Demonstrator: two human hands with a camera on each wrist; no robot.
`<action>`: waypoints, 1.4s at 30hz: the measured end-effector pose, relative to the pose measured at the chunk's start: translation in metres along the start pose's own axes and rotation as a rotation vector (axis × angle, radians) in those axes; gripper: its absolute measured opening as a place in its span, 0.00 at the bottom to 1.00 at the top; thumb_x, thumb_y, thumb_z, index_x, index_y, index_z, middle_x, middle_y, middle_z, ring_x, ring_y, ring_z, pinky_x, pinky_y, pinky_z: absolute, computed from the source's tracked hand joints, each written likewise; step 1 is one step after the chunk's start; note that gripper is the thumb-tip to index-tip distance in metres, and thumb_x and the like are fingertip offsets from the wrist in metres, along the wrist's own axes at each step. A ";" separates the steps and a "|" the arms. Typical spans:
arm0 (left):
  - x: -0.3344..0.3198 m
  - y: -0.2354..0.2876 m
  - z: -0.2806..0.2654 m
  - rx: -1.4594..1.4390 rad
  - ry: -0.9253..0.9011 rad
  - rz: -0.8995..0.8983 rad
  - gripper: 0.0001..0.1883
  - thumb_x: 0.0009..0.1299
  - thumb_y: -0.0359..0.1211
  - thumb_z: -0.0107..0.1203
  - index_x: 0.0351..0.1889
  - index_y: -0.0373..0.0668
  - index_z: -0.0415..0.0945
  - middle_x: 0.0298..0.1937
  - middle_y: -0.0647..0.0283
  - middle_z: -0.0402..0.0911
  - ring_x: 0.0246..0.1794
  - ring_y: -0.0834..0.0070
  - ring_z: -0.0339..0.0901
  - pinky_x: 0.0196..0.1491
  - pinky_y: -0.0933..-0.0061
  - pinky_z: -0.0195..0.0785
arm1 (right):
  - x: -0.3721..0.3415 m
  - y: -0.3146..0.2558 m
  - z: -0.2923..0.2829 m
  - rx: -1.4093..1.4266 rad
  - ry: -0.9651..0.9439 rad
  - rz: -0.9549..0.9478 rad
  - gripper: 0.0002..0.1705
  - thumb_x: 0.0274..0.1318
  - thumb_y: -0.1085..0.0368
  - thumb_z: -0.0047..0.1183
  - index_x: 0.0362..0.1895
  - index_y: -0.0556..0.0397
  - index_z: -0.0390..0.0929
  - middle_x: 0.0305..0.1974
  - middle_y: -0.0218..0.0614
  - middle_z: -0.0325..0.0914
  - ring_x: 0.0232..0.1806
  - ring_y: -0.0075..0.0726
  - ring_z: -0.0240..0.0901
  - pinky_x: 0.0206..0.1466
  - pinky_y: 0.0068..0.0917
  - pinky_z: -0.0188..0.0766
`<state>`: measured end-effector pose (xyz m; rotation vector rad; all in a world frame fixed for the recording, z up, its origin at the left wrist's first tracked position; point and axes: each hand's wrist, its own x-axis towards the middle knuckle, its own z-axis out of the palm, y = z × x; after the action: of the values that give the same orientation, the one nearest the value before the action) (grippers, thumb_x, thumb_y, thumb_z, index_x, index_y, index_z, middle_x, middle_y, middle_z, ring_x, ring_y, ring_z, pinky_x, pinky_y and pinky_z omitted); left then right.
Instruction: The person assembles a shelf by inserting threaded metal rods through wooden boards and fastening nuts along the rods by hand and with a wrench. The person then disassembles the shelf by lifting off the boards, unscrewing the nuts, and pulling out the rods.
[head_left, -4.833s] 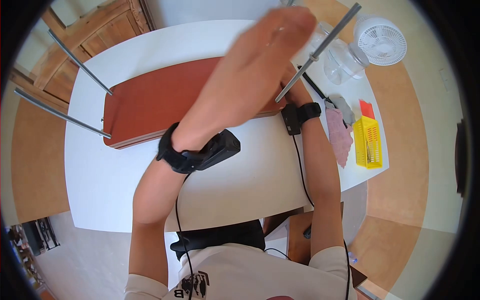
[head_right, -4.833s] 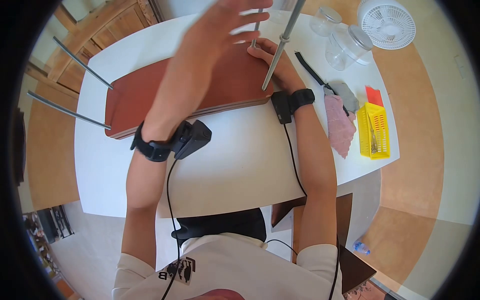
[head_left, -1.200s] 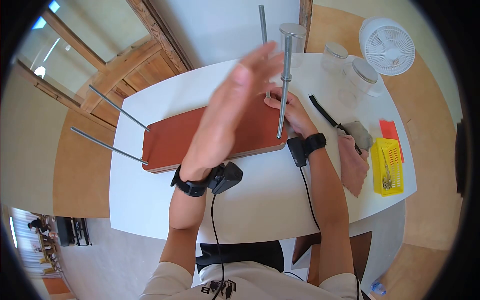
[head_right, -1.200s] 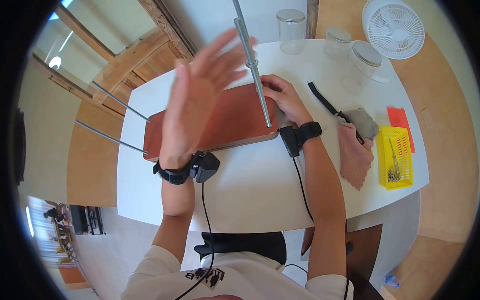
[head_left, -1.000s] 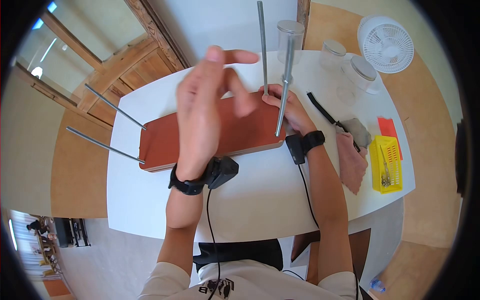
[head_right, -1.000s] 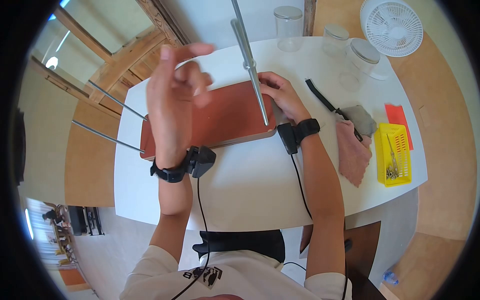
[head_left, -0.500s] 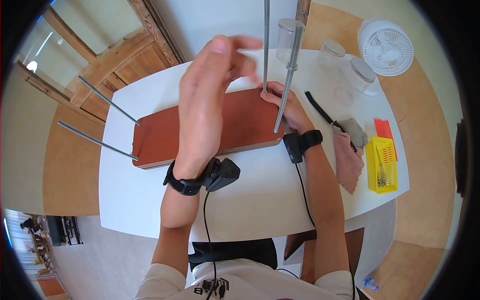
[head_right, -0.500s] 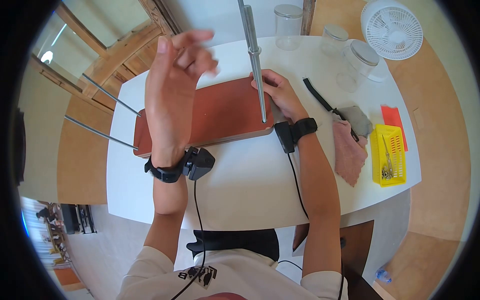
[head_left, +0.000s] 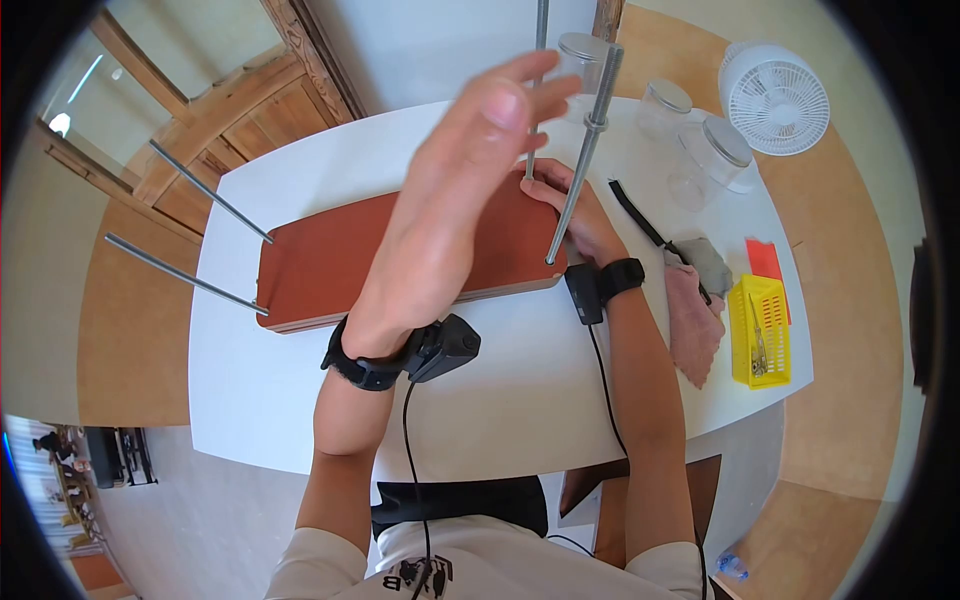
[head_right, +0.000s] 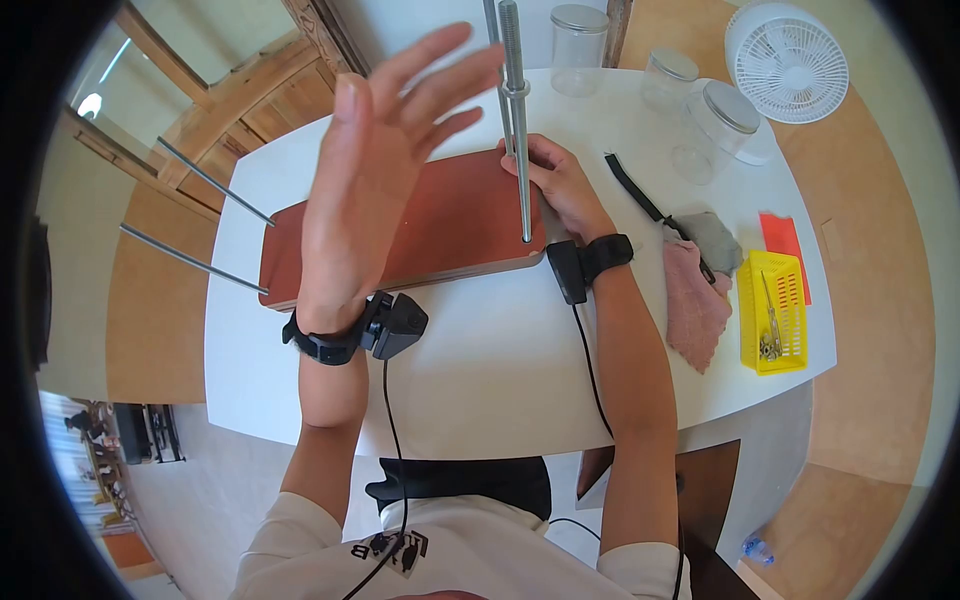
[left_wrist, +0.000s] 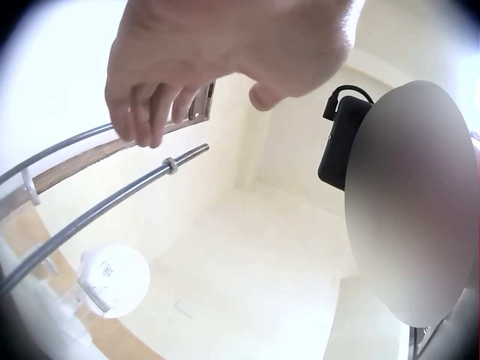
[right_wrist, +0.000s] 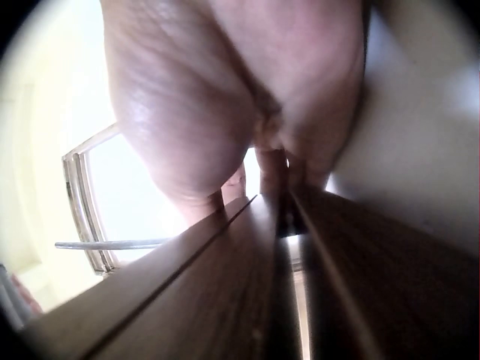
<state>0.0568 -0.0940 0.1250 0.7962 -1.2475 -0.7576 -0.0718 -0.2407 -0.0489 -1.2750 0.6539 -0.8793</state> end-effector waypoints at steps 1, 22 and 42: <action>0.000 0.000 -0.003 -0.001 0.001 -0.001 0.36 0.84 0.57 0.33 0.64 0.30 0.72 0.39 0.57 0.82 0.49 0.69 0.78 0.67 0.61 0.61 | 0.000 0.000 0.000 0.024 -0.002 0.000 0.16 0.65 0.60 0.65 0.53 0.51 0.83 0.49 0.24 0.81 0.53 0.22 0.73 0.63 0.25 0.66; 0.003 0.005 -0.015 -0.075 -0.040 0.061 0.41 0.82 0.61 0.36 0.65 0.26 0.70 0.61 0.45 0.81 0.59 0.68 0.75 0.67 0.64 0.61 | 0.005 0.007 -0.004 0.027 -0.023 0.000 0.18 0.64 0.58 0.66 0.55 0.50 0.83 0.49 0.25 0.81 0.53 0.22 0.72 0.63 0.25 0.65; 0.002 0.028 -0.001 -0.055 0.073 -0.137 0.41 0.82 0.63 0.28 0.68 0.34 0.69 0.45 0.50 0.84 0.54 0.61 0.78 0.68 0.60 0.55 | 0.001 0.002 -0.001 0.000 0.018 -0.012 0.20 0.63 0.56 0.67 0.55 0.50 0.83 0.49 0.26 0.81 0.52 0.22 0.74 0.61 0.24 0.67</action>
<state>0.0597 -0.0810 0.1499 0.8632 -1.1111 -0.8623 -0.0714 -0.2416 -0.0514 -1.2730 0.6612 -0.9012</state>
